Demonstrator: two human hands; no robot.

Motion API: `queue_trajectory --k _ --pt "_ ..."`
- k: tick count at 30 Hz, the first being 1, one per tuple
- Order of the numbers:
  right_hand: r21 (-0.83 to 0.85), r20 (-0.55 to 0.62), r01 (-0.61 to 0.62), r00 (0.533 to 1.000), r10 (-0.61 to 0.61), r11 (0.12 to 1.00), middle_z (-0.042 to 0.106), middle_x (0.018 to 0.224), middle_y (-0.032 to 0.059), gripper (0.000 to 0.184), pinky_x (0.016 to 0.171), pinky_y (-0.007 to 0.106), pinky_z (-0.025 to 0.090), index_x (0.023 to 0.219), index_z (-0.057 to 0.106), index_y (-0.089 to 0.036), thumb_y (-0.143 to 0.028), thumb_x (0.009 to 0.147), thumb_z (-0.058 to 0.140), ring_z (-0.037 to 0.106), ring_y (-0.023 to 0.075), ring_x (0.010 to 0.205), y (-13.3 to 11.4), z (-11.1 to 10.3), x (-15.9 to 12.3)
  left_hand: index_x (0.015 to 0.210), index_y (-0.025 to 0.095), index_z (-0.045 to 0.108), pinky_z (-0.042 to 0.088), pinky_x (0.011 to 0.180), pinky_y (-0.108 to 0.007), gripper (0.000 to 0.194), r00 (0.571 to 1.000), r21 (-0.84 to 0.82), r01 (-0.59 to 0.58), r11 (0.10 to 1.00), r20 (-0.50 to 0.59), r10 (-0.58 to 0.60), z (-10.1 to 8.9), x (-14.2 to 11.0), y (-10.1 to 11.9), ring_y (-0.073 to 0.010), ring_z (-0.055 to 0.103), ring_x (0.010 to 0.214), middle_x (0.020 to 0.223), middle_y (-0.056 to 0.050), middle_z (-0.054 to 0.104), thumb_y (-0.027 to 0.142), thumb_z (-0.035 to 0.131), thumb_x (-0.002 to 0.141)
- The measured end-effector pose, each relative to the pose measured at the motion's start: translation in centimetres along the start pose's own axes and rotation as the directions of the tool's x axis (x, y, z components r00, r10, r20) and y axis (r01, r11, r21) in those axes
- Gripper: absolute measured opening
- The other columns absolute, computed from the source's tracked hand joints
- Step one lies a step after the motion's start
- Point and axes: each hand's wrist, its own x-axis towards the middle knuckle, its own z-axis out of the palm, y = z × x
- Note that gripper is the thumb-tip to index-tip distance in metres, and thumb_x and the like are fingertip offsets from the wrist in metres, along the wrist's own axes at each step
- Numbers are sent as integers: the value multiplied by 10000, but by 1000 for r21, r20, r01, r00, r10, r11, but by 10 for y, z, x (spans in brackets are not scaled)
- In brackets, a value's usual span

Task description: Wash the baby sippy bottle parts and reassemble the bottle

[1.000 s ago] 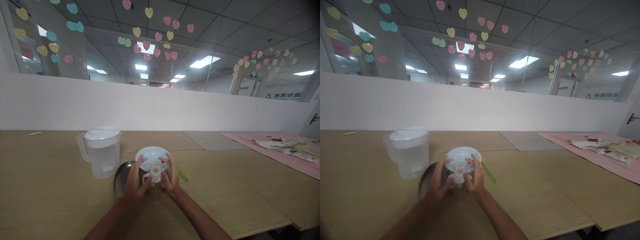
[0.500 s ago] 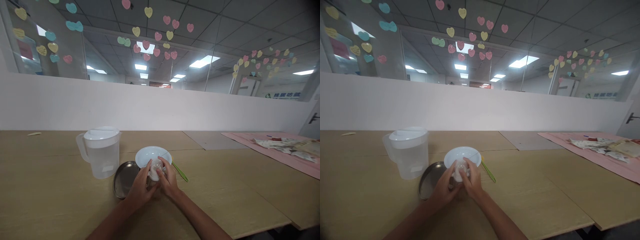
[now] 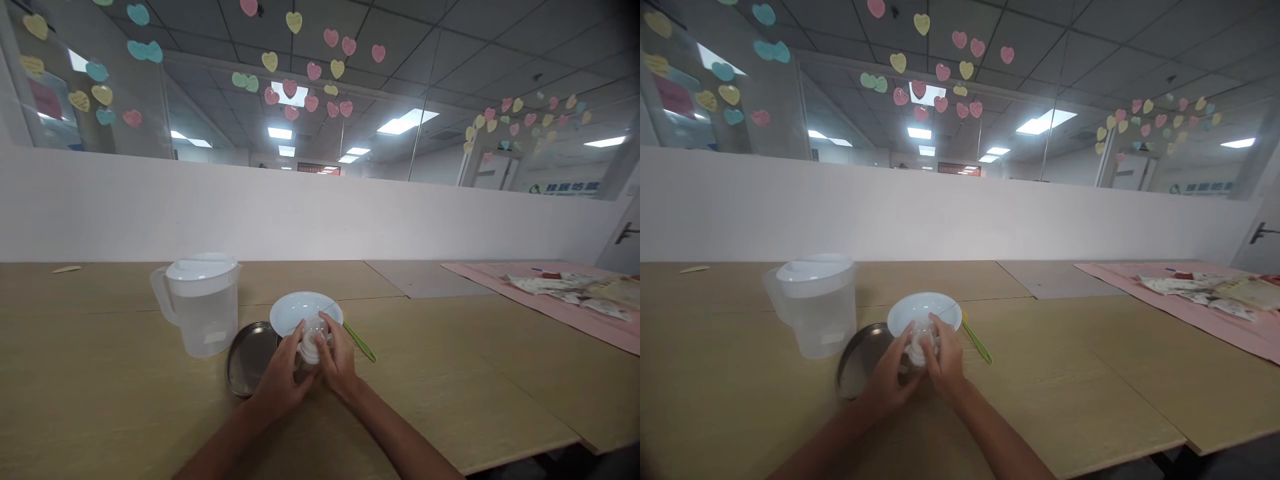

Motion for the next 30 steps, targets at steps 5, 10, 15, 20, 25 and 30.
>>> queue_trajectory --k 5,10,15,20,25,30 --pt "-73 -40 188 981 -192 979 540 1133 133 461 846 412 438 1276 335 -170 -360 858 378 508 239 1047 0 -1 -3 1360 197 160 364 951 -414 689 1000 -47 27 999 7 -26 1 2 -2 -252 413 1160 1295 -139 404 347 514 788" --pt "-2 -220 127 967 -124 992 449 1254 140 496 921 463 383 1320 259 -190 -331 861 384 426 246 1157 -1 -3 3 1360 220 164 369 944 -403 679 999 -37 36 999 -4 -36 0 2 0 -247 418 1151 1287 -129 411 348 512 792" --pt "83 -215 -165 960 180 983 415 1288 102 434 911 407 404 1263 389 -212 -287 836 420 412 217 1161 13 -5 18 1356 231 174 379 932 -406 662 998 -5 58 998 4 -58 0 1 3 -247 423 1142 1254 -127 432 353 504 795" --pt "116 3 -220 975 221 969 510 1188 76 435 808 349 469 1112 549 -216 -116 699 458 519 198 1020 32 0 19 1339 228 209 385 933 -407 624 999 20 37 999 16 -38 -1 2 2 -242 431 1132 1243 -120 443 353 494 799" --pt "96 137 -189 975 175 977 563 1132 52 420 830 356 454 959 650 -228 -66 660 403 516 197 1045 34 1 19 1331 215 231 405 916 -419 595 1000 36 17 999 25 -18 -2 2 2 -250 438 1128 1239 -129 451 344 476 805" --pt "38 159 -151 977 143 988 589 1102 62 292 843 360 442 949 662 -225 -189 778 428 535 192 1021 33 0 20 1323 215 250 398 928 -427 583 1000 36 0 999 19 0 -3 2 2 -248 431 1142 1252 -126 449 338 479 801"
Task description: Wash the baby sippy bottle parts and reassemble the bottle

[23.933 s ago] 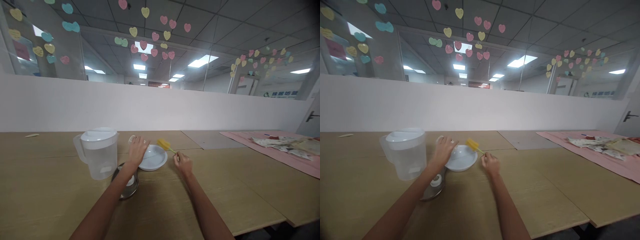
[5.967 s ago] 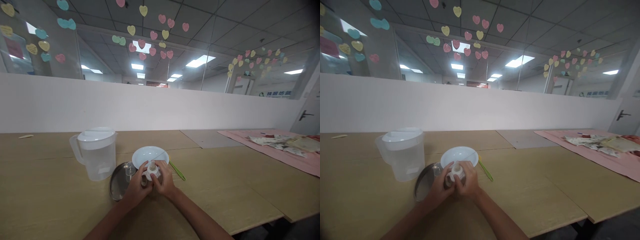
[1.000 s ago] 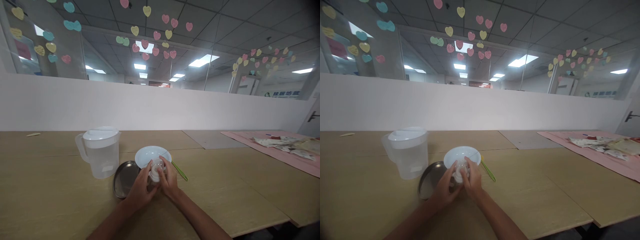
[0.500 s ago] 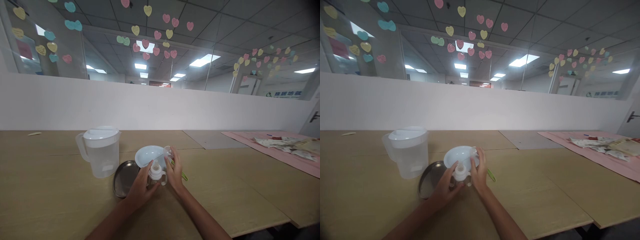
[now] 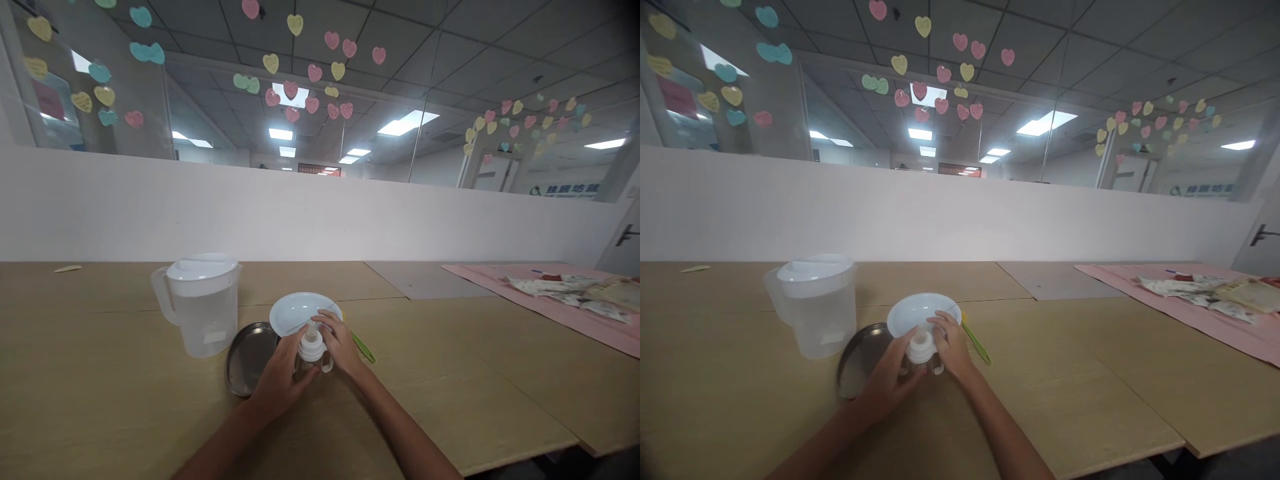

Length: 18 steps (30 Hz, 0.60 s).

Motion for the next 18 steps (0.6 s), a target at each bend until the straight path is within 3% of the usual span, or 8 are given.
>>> queue_trajectory --k 3,8,10,14,18 --pt "-30 0 13 1000 -13 999 641 973 66 270 821 358 438 867 677 -207 -293 825 424 568 192 937 1 1 1 1318 214 265 405 924 -419 578 1000 -7 -3 1000 -10 3 0 0 0 -243 440 1135 1245 -124 461 336 484 797" --pt "-89 -21 1 1000 -2 996 643 714 41 386 720 321 415 711 640 -189 -364 875 338 568 176 746 -7 -3 -1 1322 218 269 382 951 -404 579 1000 -20 -19 1000 -25 19 -1 0 1 -233 423 1159 1265 -108 454 318 489 796" --pt "-121 -36 63 997 -68 991 621 711 40 369 727 320 389 729 618 -185 -353 880 326 543 173 747 -15 -6 -3 1324 216 263 380 950 -408 583 1000 -20 -14 1000 -24 14 0 0 0 -234 422 1158 1261 -111 453 320 489 796" --pt "-134 41 240 971 -237 962 570 771 41 284 712 321 363 807 565 -176 -417 825 414 490 175 757 -28 -5 -10 1333 211 244 383 939 -408 602 999 -34 -8 999 -32 7 2 -1 -2 -233 436 1140 1243 -116 464 319 492 795" --pt "-123 36 237 971 -235 964 519 783 37 317 671 308 359 829 519 -170 -475 742 520 459 176 751 -31 0 -13 1336 205 241 364 959 -387 609 1000 -80 7 997 -29 -9 2 -1 -6 -227 420 1162 1272 -112 445 317 497 795"
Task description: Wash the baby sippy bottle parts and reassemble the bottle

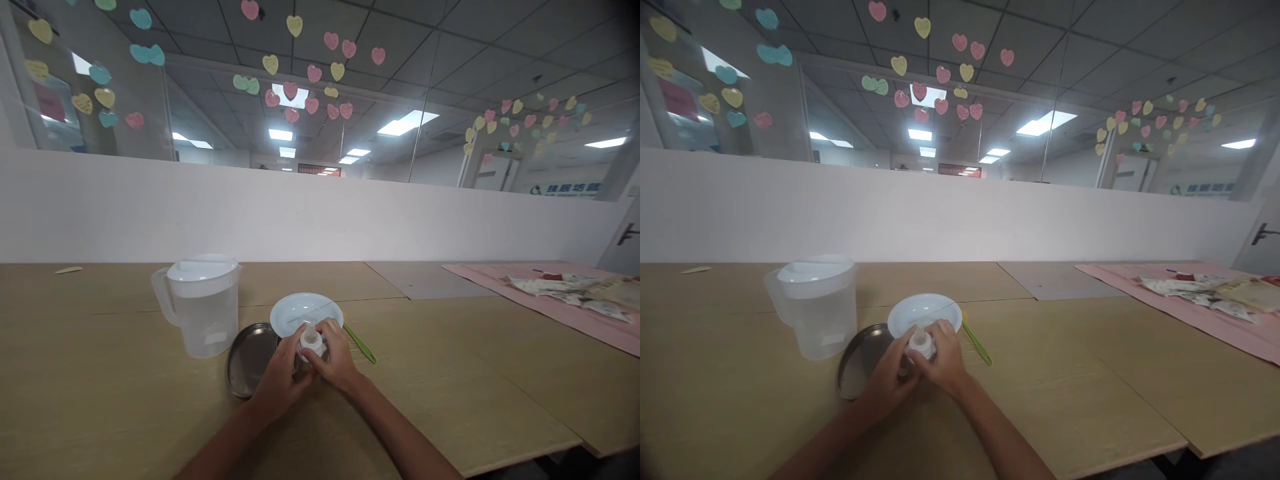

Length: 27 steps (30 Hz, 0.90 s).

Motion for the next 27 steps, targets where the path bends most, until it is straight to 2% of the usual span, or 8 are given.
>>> queue_trajectory --k 7,11,14,17,20,24,27 --pt "104 36 3 999 -6 995 491 782 34 276 698 319 348 827 501 -170 -440 796 452 437 176 763 -1 -5 1 1358 202 206 390 917 -358 691 981 -168 184 968 88 -171 -7 5 7 -223 481 1104 1243 -104 494 384 528 774" --pt "144 68 5 998 -15 990 487 801 46 265 707 329 347 812 516 -166 -406 820 403 432 181 774 -1 -7 0 1375 225 147 405 892 -333 746 961 -292 254 922 182 -207 -14 10 15 -212 520 1056 1253 -97 496 391 545 765" --pt "200 80 0 997 -17 980 504 828 56 294 721 339 351 844 551 -165 -391 833 364 449 189 798 -1 -8 0 1377 234 144 401 898 -329 761 956 -341 267 901 211 -203 -17 12 17 -213 520 1063 1254 -98 498 383 560 757" --pt "244 59 18 998 -33 970 537 897 59 328 781 366 345 976 573 -179 -390 822 374 470 204 862 5 -9 1 1368 235 180 395 908 -328 744 957 -364 263 893 217 -193 -18 13 17 -219 510 1079 1256 -97 497 376 570 750" --pt "235 -19 7 1000 -2 972 552 953 52 377 829 387 338 1125 524 -204 -360 809 390 475 212 916 15 -8 1 1350 232 225 381 929 -327 716 962 -379 246 892 208 -177 -17 13 18 -220 480 1115 1278 -93 474 377 578 744" --pt "182 -151 -76 983 105 980 554 955 51 367 825 383 356 1157 495 -213 -296 819 381 485 204 925 19 -7 0 1333 223 251 363 952 -328 692 963 -353 245 903 199 -184 -16 12 19 -217 448 1147 1294 -90 455 384 576 744" --pt "164 -124 -10 992 31 986 540 1025 66 399 849 391 356 1193 458 -207 -304 809 409 480 211 965 11 -8 0 1322 222 271 379 935 -332 680 961 -322 256 911 188 -204 -15 12 17 -221 452 1140 1297 -94 448 387 579 739"
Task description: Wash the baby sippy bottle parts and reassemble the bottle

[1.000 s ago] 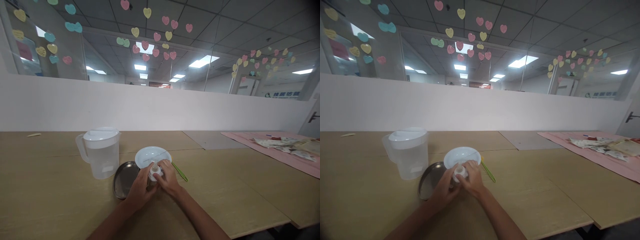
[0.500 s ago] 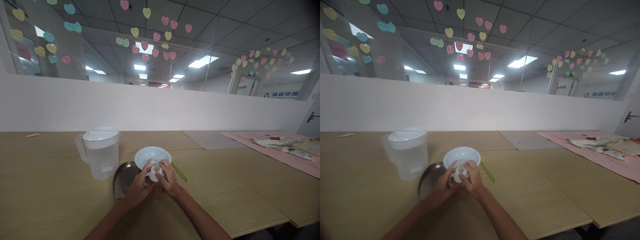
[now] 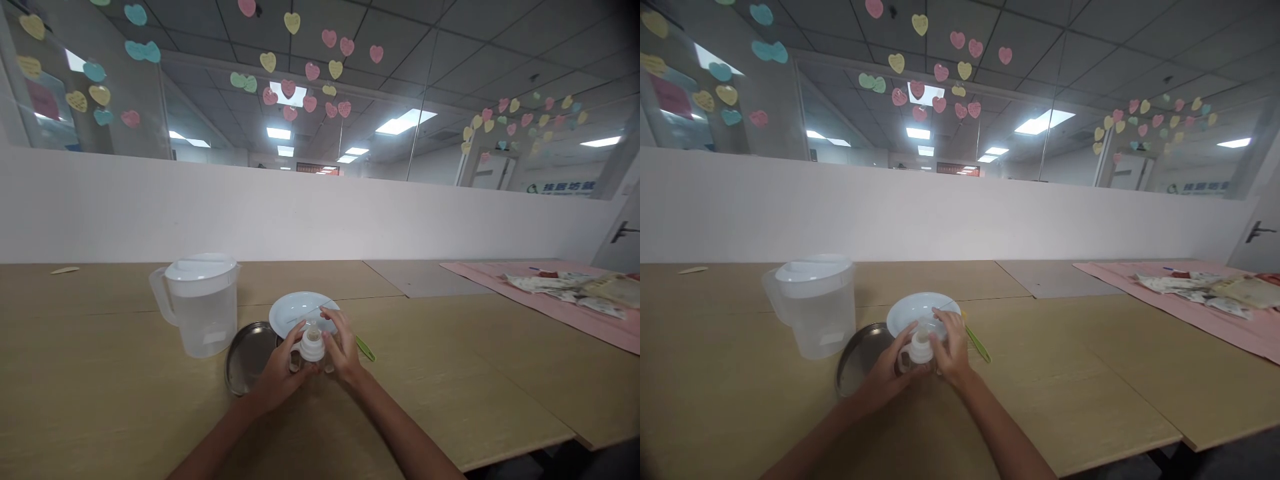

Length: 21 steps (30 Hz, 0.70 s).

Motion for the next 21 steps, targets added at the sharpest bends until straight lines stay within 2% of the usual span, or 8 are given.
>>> queue_trajectory --k 2,4,8,10,14,16,18,21 --pt "4 67 88 994 -88 996 519 1085 78 456 871 405 349 1229 418 -201 -315 788 435 469 222 997 -5 1 0 1318 217 276 378 938 -334 670 1000 10 -2 1000 4 2 0 0 -1 -220 450 1142 1298 -98 443 378 577 742" --pt "1 73 113 991 -113 994 505 1112 85 483 875 411 350 1250 386 -194 -303 782 423 464 225 1009 -4 2 -1 1322 212 267 368 950 -333 672 1000 2 -7 1000 7 7 0 0 -2 -214 448 1145 1291 -97 450 369 574 746" --pt "-50 -74 -35 997 32 998 522 1048 82 426 843 389 376 1224 406 -184 -242 804 356 479 204 963 6 2 -2 1332 212 250 366 956 -330 690 1000 -35 -5 999 20 5 0 1 2 -214 437 1157 1302 -89 440 374 575 746" --pt "-54 -75 -57 996 53 997 546 982 72 382 821 374 385 1186 445 -186 -248 822 351 493 195 927 8 1 -1 1323 206 270 367 956 -339 682 1000 -32 -10 999 21 11 -1 1 3 -220 441 1150 1297 -91 446 376 581 741" --pt "-41 142 93 986 -87 995 585 960 71 349 822 378 381 1117 509 -182 -319 805 436 517 205 911 -5 1 0 1301 200 305 362 961 -346 621 999 -5 -35 999 -9 35 0 0 1 -217 449 1143 1284 -96 457 357 560 757" --pt "-31 193 122 975 -114 992 599 972 79 342 821 379 386 1077 536 -177 -340 780 489 526 212 907 -12 2 1 1303 191 305 359 967 -346 605 999 2 -43 999 -22 43 1 0 -1 -215 444 1151 1283 -105 455 355 540 770" --pt "-3 141 59 988 -58 998 608 957 83 320 805 364 406 1038 555 -177 -344 767 520 536 207 892 -16 4 0 1307 186 302 367 960 -343 618 999 6 -39 999 -23 39 1 -1 -3 -219 447 1150 1283 -113 455 363 543 766" --pt "131 -29 -127 991 132 983 603 975 82 305 813 343 423 1008 565 -176 -340 751 560 539 199 922 -13 7 2 1312 203 303 393 926 -339 659 1000 21 -4 1000 -21 4 1 -1 -3 -226 474 1121 1267 -105 474 388 574 740"
